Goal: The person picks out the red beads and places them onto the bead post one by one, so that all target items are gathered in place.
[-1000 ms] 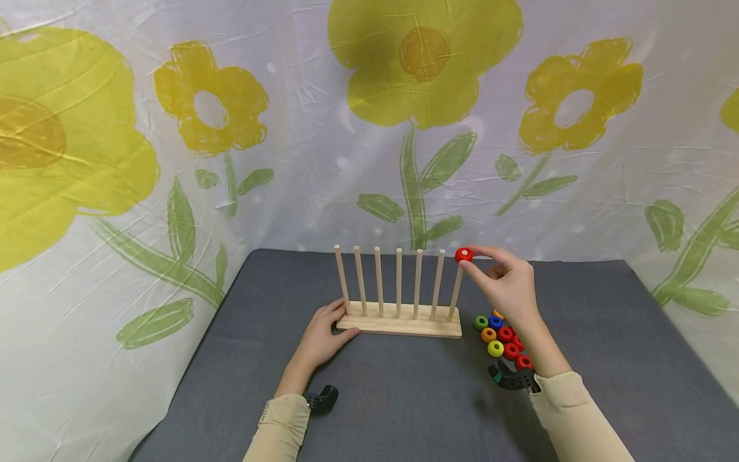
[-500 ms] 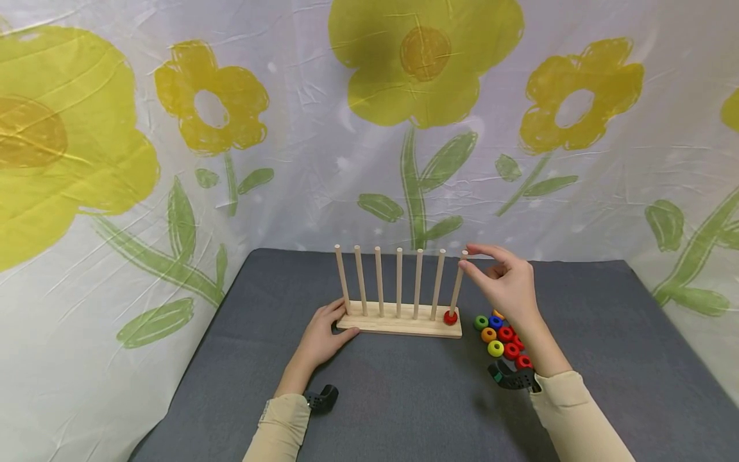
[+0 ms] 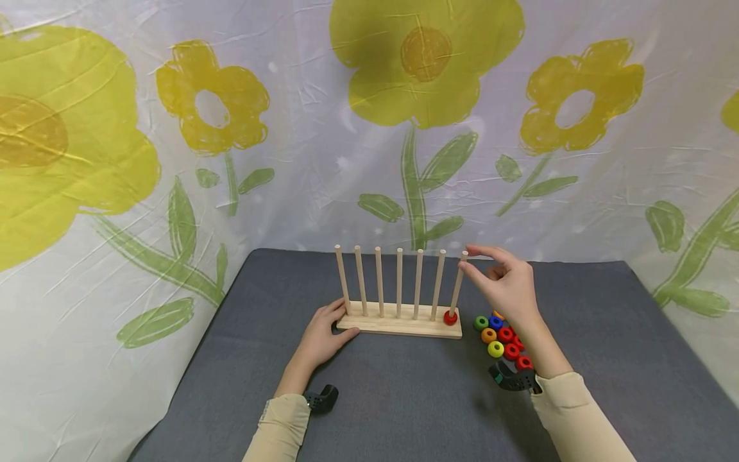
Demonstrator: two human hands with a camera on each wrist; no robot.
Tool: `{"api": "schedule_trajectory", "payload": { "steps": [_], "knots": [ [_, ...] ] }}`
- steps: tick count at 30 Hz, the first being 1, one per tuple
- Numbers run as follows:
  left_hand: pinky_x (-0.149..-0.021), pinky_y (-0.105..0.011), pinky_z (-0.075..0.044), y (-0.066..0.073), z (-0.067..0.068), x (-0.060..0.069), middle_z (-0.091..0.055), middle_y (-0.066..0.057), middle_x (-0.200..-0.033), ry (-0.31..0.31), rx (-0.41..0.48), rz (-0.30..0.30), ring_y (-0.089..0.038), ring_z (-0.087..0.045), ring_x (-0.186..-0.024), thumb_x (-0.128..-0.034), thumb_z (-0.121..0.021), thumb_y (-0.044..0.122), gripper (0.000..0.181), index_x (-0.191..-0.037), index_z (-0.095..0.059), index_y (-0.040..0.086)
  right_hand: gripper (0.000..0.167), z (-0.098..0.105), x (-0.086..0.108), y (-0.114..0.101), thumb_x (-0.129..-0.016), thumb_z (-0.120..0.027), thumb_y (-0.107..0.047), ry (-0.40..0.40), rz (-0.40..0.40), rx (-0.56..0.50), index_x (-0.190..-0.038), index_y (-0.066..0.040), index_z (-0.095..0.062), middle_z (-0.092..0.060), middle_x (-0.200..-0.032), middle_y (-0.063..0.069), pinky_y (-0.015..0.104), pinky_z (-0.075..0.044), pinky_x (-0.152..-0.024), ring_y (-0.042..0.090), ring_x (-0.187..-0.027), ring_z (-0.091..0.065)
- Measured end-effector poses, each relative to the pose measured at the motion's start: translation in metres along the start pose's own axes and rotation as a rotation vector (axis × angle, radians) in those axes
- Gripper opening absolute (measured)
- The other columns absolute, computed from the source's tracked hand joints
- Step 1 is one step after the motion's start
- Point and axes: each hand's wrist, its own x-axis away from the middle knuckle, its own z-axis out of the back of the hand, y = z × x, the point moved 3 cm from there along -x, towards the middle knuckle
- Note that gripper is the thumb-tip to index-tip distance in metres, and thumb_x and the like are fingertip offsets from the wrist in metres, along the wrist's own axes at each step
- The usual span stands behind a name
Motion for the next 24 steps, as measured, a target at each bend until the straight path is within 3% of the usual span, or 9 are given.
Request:
{"api": "schedule_trajectory", "payload": {
  "steps": [7, 13, 19, 24],
  "knots": [
    [-0.118, -0.062, -0.040, 0.000, 0.001, 0.000, -0.047, -0.014, -0.164, -0.005, 0.000, 0.004, -0.041, -0.044, -0.149, -0.0961, -0.081, 0.033, 0.073, -0.155, -0.053, 0.002, 0.028, 0.003, 0.005, 0.004, -0.093, -0.085, -0.015, -0.001, -0.005, 0.033, -0.121, -0.014, -0.081, -0.077, -0.107, 0.005, 0.028, -0.023, -0.040, 0.007, -0.040, -0.022],
    [-0.118, -0.063, -0.040, 0.000, 0.001, 0.000, -0.047, -0.014, -0.164, -0.005, -0.002, 0.002, -0.041, -0.044, -0.148, -0.0964, -0.081, 0.033, 0.072, -0.155, -0.053, 0.002, 0.028, 0.010, 0.015, 0.011, -0.093, -0.085, -0.016, 0.006, -0.044, 0.046, -0.121, -0.013, -0.081, -0.068, -0.079, -0.002, 0.029, -0.022, -0.040, 0.007, -0.040, -0.021],
    [-0.118, -0.062, -0.039, 0.001, 0.001, 0.000, -0.047, -0.014, -0.164, -0.006, -0.002, 0.010, -0.040, -0.043, -0.149, -0.0964, -0.081, 0.032, 0.072, -0.155, -0.052, 0.002, 0.029, 0.015, 0.025, 0.020, -0.093, -0.085, -0.017, -0.002, -0.067, 0.072, -0.122, -0.015, -0.080, -0.068, -0.080, -0.006, 0.028, -0.024, -0.038, 0.008, -0.039, -0.022],
    [-0.118, -0.063, -0.039, 0.002, 0.001, 0.000, -0.047, -0.014, -0.164, -0.006, 0.003, 0.014, -0.041, -0.043, -0.149, -0.0963, -0.081, 0.032, 0.072, -0.155, -0.053, 0.002, 0.029, 0.018, 0.031, 0.026, -0.094, -0.084, -0.018, -0.013, -0.084, 0.086, -0.122, -0.016, -0.080, -0.049, -0.057, -0.002, 0.027, -0.024, -0.038, 0.006, -0.039, -0.024]
  ]
}}
